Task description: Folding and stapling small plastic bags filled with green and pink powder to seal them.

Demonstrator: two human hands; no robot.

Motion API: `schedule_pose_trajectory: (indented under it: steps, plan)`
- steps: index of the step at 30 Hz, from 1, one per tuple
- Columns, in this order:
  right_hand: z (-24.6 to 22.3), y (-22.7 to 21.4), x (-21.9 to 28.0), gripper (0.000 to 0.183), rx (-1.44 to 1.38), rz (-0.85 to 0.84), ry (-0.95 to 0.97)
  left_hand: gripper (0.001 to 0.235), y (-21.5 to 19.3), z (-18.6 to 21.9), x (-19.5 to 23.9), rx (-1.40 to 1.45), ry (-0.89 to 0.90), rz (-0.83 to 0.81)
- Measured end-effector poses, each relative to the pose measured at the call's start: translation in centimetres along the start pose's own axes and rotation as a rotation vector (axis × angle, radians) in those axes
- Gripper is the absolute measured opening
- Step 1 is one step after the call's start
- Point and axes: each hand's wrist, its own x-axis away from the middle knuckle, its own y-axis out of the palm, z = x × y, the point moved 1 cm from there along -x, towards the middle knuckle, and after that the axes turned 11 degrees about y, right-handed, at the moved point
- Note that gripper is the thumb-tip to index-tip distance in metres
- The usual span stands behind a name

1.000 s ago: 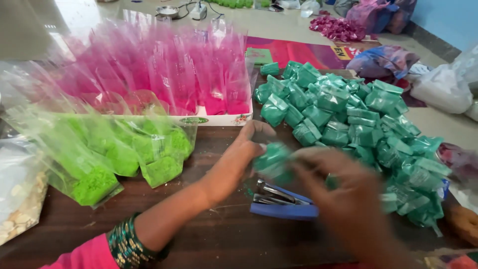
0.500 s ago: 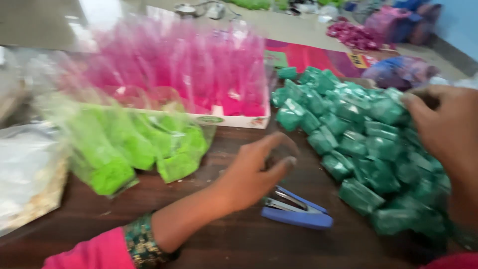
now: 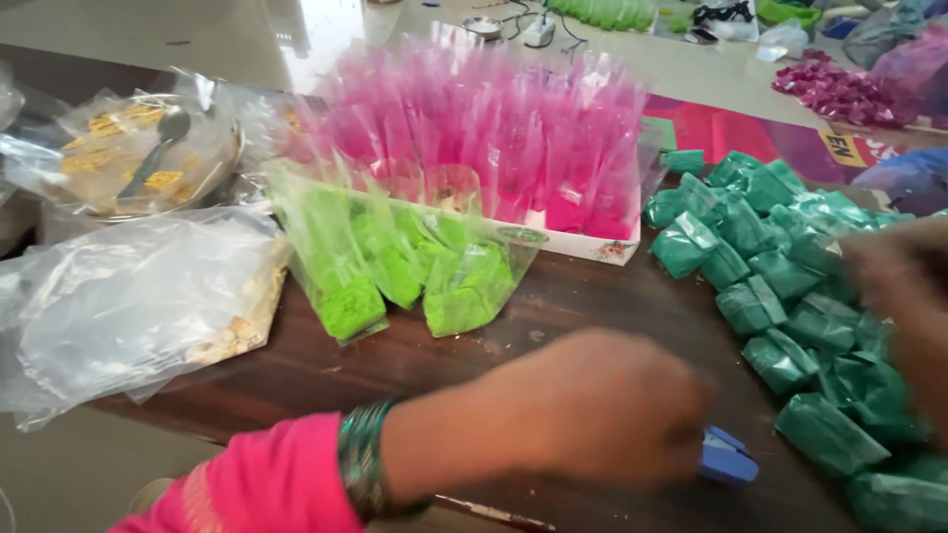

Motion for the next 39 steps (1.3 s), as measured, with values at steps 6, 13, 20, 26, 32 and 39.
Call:
schedule_pose_trajectory:
  steps: [6,13,20,26,32,39]
  plan:
    - [-27.6,5.7,7.8,0.068,0.192,-0.624,-0.096,0.013,0.7,4.1,9.2,0.435,0.165,0.208]
    - [-31.5,10.0,7.5,0.039,0.207,-0.596,-0.245,0.014,1.0,5.1,13.7,0.366,-0.211,0.267]
    - [-27.7,6.6,6.3,0.021,0.485,-0.42,-0.111,0.013,1.4,2.6,14.9,0.326,-0.459,0.599]
    - [-25.3,3.4,7.8,0.022,0.429,-0.177,-0.187,0.015,3.8,0.4,11.2,0.369,-0.467,0.734]
    - [-23.7,2.4,7.4,0.021,0.333,-0.019,-0.354,0.051,3.3,-2.5,6.0,0.268,-0.35,0.677]
    - [-22.9,2.8,5.8,0.021,0.204,-0.182,-0.04,0.09,5.5,-8.1,-0.8,0.175,-0.342,0.458]
